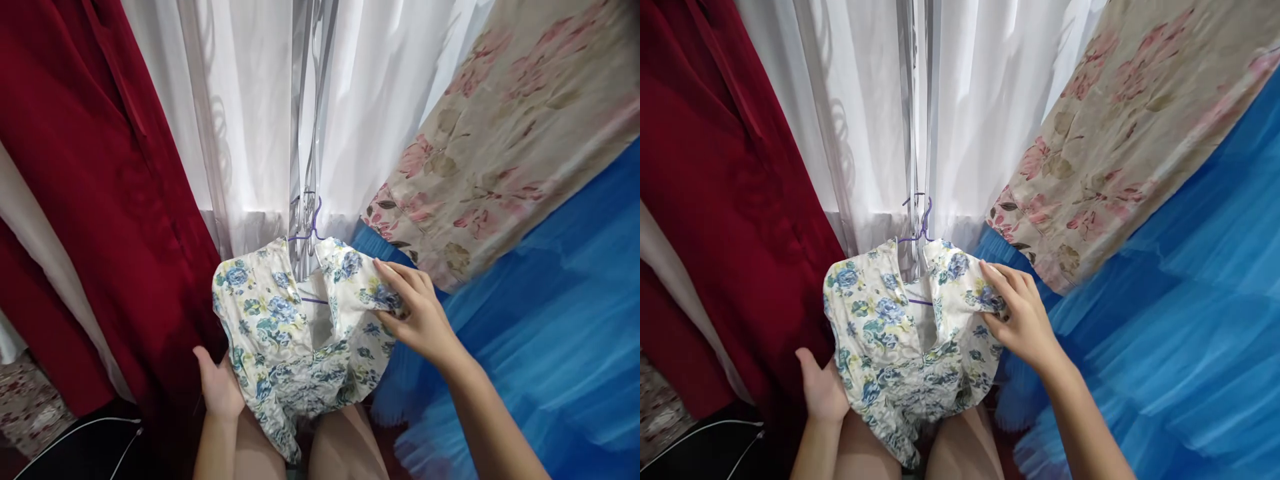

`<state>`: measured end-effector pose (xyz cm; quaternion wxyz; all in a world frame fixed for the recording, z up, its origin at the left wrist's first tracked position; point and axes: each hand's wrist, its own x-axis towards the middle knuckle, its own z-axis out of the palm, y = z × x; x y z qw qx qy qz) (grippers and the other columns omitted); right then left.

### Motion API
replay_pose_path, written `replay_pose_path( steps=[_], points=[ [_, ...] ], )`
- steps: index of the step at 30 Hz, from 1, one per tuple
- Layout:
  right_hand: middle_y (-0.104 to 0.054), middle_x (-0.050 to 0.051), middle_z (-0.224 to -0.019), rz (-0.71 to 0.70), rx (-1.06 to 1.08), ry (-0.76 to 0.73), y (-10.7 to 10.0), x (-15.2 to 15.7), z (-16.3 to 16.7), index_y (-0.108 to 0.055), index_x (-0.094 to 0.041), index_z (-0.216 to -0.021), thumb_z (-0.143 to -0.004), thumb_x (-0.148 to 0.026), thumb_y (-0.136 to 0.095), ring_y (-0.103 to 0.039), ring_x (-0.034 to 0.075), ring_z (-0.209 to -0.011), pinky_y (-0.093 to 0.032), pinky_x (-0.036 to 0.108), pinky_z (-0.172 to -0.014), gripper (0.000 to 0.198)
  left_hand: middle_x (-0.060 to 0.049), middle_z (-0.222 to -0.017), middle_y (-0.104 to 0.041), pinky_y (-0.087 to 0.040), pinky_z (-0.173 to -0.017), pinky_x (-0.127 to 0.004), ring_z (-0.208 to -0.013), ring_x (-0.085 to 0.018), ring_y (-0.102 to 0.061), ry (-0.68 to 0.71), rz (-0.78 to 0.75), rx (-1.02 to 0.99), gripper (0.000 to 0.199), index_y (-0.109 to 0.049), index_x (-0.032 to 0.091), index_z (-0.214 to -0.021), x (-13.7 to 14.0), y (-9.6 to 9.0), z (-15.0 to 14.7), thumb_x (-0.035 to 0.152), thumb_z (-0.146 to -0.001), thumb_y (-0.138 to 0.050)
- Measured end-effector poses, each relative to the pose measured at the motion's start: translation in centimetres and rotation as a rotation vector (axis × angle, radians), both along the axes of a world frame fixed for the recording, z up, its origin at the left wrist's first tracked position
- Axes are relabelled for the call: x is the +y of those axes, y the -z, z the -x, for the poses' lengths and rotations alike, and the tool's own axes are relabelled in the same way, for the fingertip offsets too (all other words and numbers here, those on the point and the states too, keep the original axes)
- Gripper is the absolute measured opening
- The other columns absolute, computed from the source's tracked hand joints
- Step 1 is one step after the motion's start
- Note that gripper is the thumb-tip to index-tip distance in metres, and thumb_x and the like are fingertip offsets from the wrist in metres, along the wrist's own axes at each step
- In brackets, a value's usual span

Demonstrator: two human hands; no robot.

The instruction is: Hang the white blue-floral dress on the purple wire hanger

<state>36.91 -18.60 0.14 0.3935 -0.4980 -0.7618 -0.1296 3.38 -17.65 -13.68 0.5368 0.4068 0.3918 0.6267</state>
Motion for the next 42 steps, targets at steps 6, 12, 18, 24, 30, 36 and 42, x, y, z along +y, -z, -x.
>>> replay_pose_path(
  steps=[6,12,18,24,30,36,42],
  points=[
    [-0.064,0.011,-0.122,-0.041,0.580,0.108,10.8,-3.0,7.5,-0.070,-0.024,-0.104,-0.092,-0.036,-0.057,-0.053,0.035,-0.122,-0.040,0.056,-0.104,0.021,-0.013,-0.124,-0.068,-0.042,-0.109,-0.047,-0.127,-0.033,-0.056,-0.029,0.158,0.047,0.063,-0.060,0.017,-0.129,-0.7,1.7,0.4,0.042,-0.075,-0.079],
    [-0.065,0.004,-0.086,0.612,0.770,-0.127,15.6,-2.2,13.1,-0.061,-0.020,-0.092,-0.096,-0.048,-0.049,-0.061,0.022,-0.079,-0.048,0.032,-0.071,0.030,-0.014,-0.124,-0.068,-0.045,-0.106,-0.043,-0.124,-0.033,-0.058,0.101,0.176,0.155,0.054,-0.065,0.014,-0.121,-2.2,2.4,0.3,0.043,-0.077,-0.076],
    [-0.054,-0.001,-0.067,0.639,0.864,-0.221,16.0,-0.7,12.9,-0.054,-0.020,-0.072,-0.095,-0.051,-0.047,-0.049,0.016,-0.061,-0.039,0.027,-0.059,0.039,-0.011,-0.121,-0.070,-0.046,-0.104,-0.040,-0.120,-0.033,-0.060,0.176,0.110,0.301,0.042,-0.070,0.016,-0.112,-3.5,2.1,0.5,0.042,-0.080,-0.072],
    [-0.050,-0.002,-0.060,0.737,0.947,-0.219,18.6,-2.5,11.8,-0.051,-0.020,-0.066,-0.091,-0.052,-0.052,-0.043,0.014,-0.055,-0.034,0.026,-0.055,0.041,-0.013,-0.137,-0.053,-0.042,-0.108,-0.043,-0.128,-0.029,-0.052,-0.487,-0.173,0.372,0.055,-0.047,0.024,-0.131,-3.3,3.5,-1.7,0.037,-0.082,-0.070],
    [-0.050,-0.003,-0.059,0.772,1.058,-0.316,18.5,-4.6,11.3,-0.050,-0.020,-0.066,-0.089,-0.049,-0.058,-0.043,0.013,-0.055,-0.033,0.025,-0.055,0.038,-0.014,-0.127,-0.056,-0.042,-0.106,-0.045,-0.124,-0.028,-0.052,-0.169,-0.331,0.702,0.038,-0.051,0.023,-0.125,-5.3,6.9,-7.8,0.026,-0.088,-0.060],
    [-0.047,-0.004,-0.049,0.794,1.102,-0.256,17.4,-5.4,10.6,-0.055,-0.018,-0.065,-0.085,-0.052,-0.062,-0.040,0.010,-0.046,-0.030,0.024,-0.049,0.040,-0.010,-0.107,-0.066,-0.048,-0.094,-0.039,-0.104,-0.025,-0.063,0.043,-0.244,0.643,0.020,-0.054,0.025,-0.112,-4.3,7.4,-10.8,0.029,-0.093,-0.052],
    [-0.052,-0.002,-0.045,0.827,1.160,-0.290,16.1,-5.7,10.8,-0.058,-0.017,-0.060,-0.084,-0.051,-0.066,-0.039,0.009,-0.041,-0.029,0.024,-0.046,0.043,-0.006,-0.089,-0.067,-0.049,-0.078,-0.033,-0.085,-0.023,-0.064,0.013,-0.282,0.691,0.008,-0.055,0.024,-0.098,-3.5,6.8,-11.2,0.028,-0.092,-0.052]
  ],
)
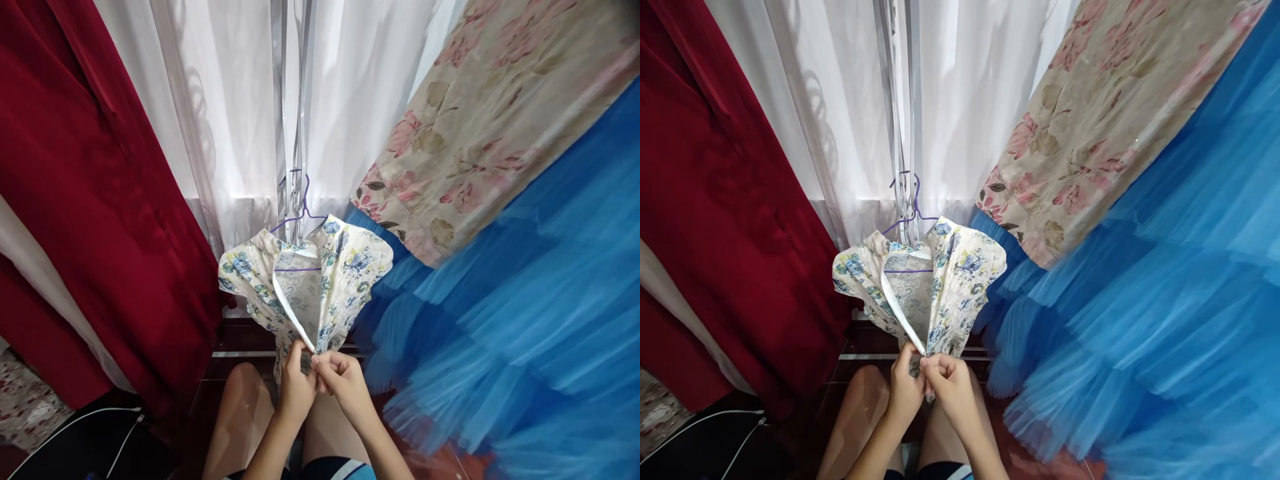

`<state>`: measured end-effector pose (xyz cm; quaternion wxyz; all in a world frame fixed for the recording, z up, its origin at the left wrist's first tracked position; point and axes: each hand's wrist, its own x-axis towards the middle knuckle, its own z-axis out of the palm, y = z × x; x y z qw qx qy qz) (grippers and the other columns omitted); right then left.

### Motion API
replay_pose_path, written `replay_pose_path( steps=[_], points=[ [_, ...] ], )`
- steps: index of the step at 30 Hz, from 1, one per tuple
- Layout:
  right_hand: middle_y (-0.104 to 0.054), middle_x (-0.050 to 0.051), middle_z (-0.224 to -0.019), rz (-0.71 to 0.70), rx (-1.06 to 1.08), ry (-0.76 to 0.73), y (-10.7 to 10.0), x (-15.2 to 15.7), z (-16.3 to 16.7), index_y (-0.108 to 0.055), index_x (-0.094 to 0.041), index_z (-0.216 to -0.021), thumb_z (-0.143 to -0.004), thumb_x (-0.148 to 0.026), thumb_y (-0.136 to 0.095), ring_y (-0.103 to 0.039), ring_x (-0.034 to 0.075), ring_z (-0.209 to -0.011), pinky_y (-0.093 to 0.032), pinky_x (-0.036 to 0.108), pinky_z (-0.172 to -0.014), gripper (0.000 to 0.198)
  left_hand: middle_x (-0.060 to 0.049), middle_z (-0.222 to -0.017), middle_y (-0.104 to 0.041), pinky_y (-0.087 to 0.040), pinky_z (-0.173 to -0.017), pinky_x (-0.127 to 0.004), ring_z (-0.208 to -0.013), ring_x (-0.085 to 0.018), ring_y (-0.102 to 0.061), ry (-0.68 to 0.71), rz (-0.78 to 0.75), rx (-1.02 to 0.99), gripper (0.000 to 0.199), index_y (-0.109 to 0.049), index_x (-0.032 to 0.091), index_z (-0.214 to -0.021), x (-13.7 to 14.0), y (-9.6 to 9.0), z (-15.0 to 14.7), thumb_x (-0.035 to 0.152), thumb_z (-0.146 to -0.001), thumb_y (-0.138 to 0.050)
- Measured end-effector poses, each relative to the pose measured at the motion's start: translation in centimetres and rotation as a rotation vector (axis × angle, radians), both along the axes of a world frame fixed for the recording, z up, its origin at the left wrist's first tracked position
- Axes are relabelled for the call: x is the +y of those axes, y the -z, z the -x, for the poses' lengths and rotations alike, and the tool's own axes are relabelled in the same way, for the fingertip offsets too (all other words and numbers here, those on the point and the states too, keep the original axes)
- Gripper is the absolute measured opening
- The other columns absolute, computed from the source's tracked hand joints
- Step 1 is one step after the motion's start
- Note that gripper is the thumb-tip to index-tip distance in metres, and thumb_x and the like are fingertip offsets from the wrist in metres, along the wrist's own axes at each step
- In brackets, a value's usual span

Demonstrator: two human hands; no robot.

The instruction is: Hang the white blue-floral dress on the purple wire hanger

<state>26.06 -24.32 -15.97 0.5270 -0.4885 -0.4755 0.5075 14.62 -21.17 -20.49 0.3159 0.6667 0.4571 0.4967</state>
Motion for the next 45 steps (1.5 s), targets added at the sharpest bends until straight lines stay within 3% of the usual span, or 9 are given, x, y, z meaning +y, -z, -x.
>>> replay_pose_path(
  steps=[7,15,19,25,29,32,35,38,45],
  points=[
    [-0.049,-0.004,-0.041,0.014,0.050,0.097,-2.4,2.3,0.3,-0.066,-0.015,-0.064,-0.082,-0.042,-0.068,-0.032,0.006,-0.038,-0.020,0.023,-0.041,0.033,-0.003,-0.078,-0.057,-0.045,-0.072,-0.026,-0.076,-0.016,-0.058,0.068,-0.172,0.000,0.016,-0.054,0.019,-0.075,0.6,-0.6,2.5,0.014,-0.090,-0.053],
    [-0.052,-0.004,-0.044,-0.265,0.164,0.148,-13.1,9.7,0.9,-0.070,-0.013,-0.065,-0.076,-0.036,-0.071,-0.030,0.005,-0.038,-0.018,0.022,-0.039,0.025,-0.003,-0.082,-0.057,-0.041,-0.066,-0.025,-0.071,-0.015,-0.055,0.155,-0.089,0.262,0.017,-0.051,0.019,-0.074,1.2,-2.3,5.3,0.006,-0.085,-0.050],
    [-0.051,-0.004,-0.046,-0.355,0.227,0.214,-15.9,11.4,1.2,-0.070,-0.013,-0.067,-0.075,-0.037,-0.072,-0.031,0.005,-0.039,-0.019,0.022,-0.038,0.026,-0.004,-0.085,-0.061,-0.043,-0.069,-0.026,-0.081,-0.018,-0.060,0.171,-0.062,0.351,0.017,-0.052,0.019,-0.074,0.7,-2.6,5.7,0.003,-0.082,-0.051],
    [-0.052,-0.005,-0.046,-0.327,0.185,0.200,-14.8,10.4,1.7,-0.066,-0.016,-0.070,-0.078,-0.037,-0.069,-0.035,0.007,-0.039,-0.024,0.021,-0.039,0.022,-0.004,-0.089,-0.064,-0.048,-0.075,-0.028,-0.083,-0.018,-0.063,0.227,-0.106,0.283,0.014,-0.063,0.020,-0.088,2.1,-3.2,6.6,0.009,-0.085,-0.055],
    [-0.053,-0.005,-0.045,-0.368,0.103,0.174,-14.2,9.2,1.9,-0.063,-0.018,-0.072,-0.082,-0.030,-0.063,-0.038,0.008,-0.039,-0.028,0.021,-0.041,0.015,-0.004,-0.090,-0.065,-0.049,-0.080,-0.028,-0.083,-0.016,-0.063,0.078,-0.302,0.056,0.028,-0.059,0.021,-0.122,5.1,-9.8,6.5,0.020,-0.095,-0.052],
    [-0.053,-0.005,-0.046,-0.413,0.035,0.149,-14.6,8.5,1.7,-0.060,-0.019,-0.073,-0.086,-0.030,-0.061,-0.041,0.009,-0.040,-0.031,0.022,-0.043,0.017,-0.003,-0.092,-0.064,-0.048,-0.076,-0.026,-0.077,-0.013,-0.060,0.096,-0.454,0.045,0.038,-0.050,0.024,-0.136,7.8,-15.9,5.6,0.024,-0.098,-0.049],
    [-0.054,-0.004,-0.050,-0.469,-0.096,0.130,-14.9,8.6,1.1,-0.059,-0.019,-0.076,-0.090,-0.035,-0.059,-0.046,0.010,-0.044,-0.035,0.023,-0.047,0.021,-0.004,-0.093,-0.065,-0.047,-0.074,-0.026,-0.077,-0.014,-0.059,0.142,-0.547,0.147,0.020,-0.064,0.020,-0.112,9.9,-19.5,4.3,0.027,-0.097,-0.052],
    [-0.055,-0.003,-0.055,-0.531,-0.278,0.204,-14.3,10.1,0.3,-0.058,-0.019,-0.078,-0.091,-0.038,-0.058,-0.049,0.012,-0.048,-0.036,0.024,-0.050,0.022,-0.003,-0.081,-0.063,-0.045,-0.070,-0.025,-0.075,-0.015,-0.059,0.101,-0.636,0.173,0.018,-0.064,0.017,-0.085,10.7,-20.5,2.8,0.026,-0.096,-0.053],
    [-0.048,-0.004,-0.053,-0.466,-0.485,0.235,-10.4,11.8,-0.9,-0.055,-0.020,-0.073,-0.090,-0.041,-0.056,-0.045,0.013,-0.048,-0.033,0.025,-0.049,0.027,-0.001,-0.079,-0.064,-0.046,-0.074,-0.024,-0.078,-0.014,-0.060,-0.284,-0.624,-0.186,0.019,-0.063,0.017,-0.085,13.2,-21.1,5.5,0.031,-0.095,-0.055]
  ],
)
